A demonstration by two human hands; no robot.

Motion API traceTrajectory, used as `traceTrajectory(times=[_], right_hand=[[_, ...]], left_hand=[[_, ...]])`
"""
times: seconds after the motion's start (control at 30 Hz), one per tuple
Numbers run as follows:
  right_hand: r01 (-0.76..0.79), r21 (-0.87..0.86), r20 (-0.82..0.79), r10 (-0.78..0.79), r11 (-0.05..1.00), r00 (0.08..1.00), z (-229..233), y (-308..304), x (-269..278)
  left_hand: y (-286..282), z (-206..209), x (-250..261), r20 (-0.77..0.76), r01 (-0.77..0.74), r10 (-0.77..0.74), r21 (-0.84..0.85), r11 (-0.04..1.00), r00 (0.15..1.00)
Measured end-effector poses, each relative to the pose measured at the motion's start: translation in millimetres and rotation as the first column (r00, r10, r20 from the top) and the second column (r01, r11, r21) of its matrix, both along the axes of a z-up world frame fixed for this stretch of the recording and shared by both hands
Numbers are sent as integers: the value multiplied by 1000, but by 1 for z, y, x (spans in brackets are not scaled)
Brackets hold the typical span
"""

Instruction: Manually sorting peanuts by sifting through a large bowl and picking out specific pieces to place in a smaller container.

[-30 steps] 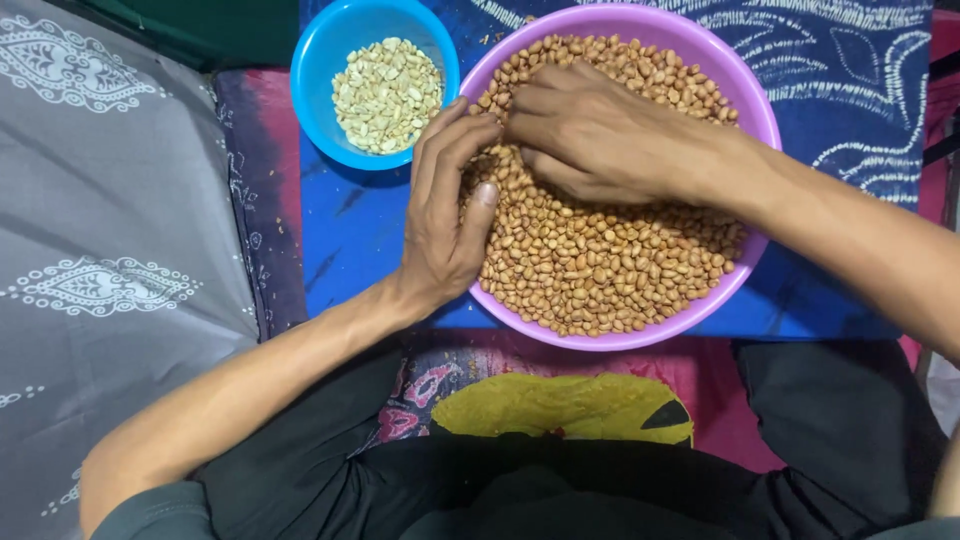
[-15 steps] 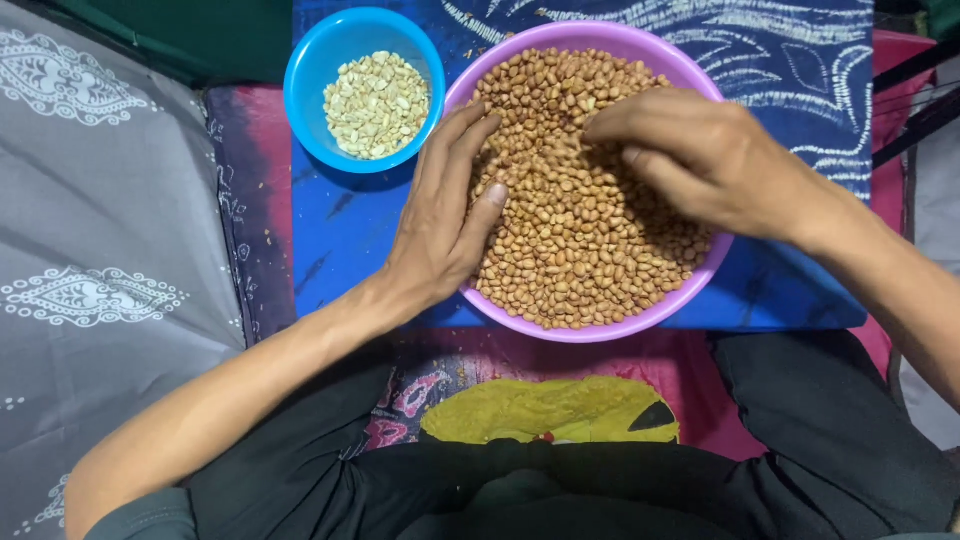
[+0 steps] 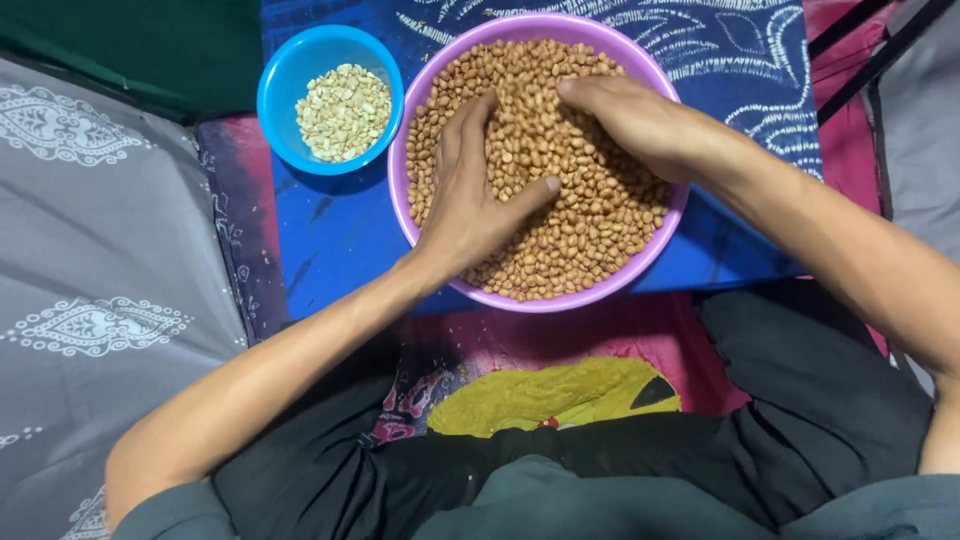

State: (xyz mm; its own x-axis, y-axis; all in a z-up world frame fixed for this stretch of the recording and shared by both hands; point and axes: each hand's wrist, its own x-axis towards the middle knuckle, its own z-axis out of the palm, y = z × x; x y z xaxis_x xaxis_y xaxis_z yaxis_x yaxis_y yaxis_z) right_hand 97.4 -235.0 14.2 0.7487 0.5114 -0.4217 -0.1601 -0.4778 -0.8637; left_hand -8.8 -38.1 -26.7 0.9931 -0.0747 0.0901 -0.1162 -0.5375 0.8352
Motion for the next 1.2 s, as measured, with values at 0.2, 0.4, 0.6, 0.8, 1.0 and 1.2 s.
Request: traceTrajectory(times=[0.2, 0.4, 0.6, 0.8, 1.0, 1.2], right_hand=[[87, 176, -244, -43, 981, 969, 6, 2, -2], [127, 213, -155, -95, 969, 983, -12, -4, -7], [183, 322, -176, -131, 929, 976, -16, -4, -13], [226, 336, -216, -159, 914, 963, -18, -6, -13], [214, 387, -164, -161, 897, 973, -30, -8, -11], [242, 377, -188, -182, 894, 965, -27, -8, -15]], left_hand=[[-1, -8, 1, 99, -21, 16, 49, 999, 995], [-16, 35, -2, 410, -41, -83, 286, 957, 908], [-25, 30, 3, 445, 42, -295, 495, 868, 845], [-26, 26, 7, 479, 18, -333, 550, 835, 812], [-32, 14, 14, 511, -55, -356, 626, 778, 782], [-36, 0, 19, 567, -87, -367, 619, 780, 738]])
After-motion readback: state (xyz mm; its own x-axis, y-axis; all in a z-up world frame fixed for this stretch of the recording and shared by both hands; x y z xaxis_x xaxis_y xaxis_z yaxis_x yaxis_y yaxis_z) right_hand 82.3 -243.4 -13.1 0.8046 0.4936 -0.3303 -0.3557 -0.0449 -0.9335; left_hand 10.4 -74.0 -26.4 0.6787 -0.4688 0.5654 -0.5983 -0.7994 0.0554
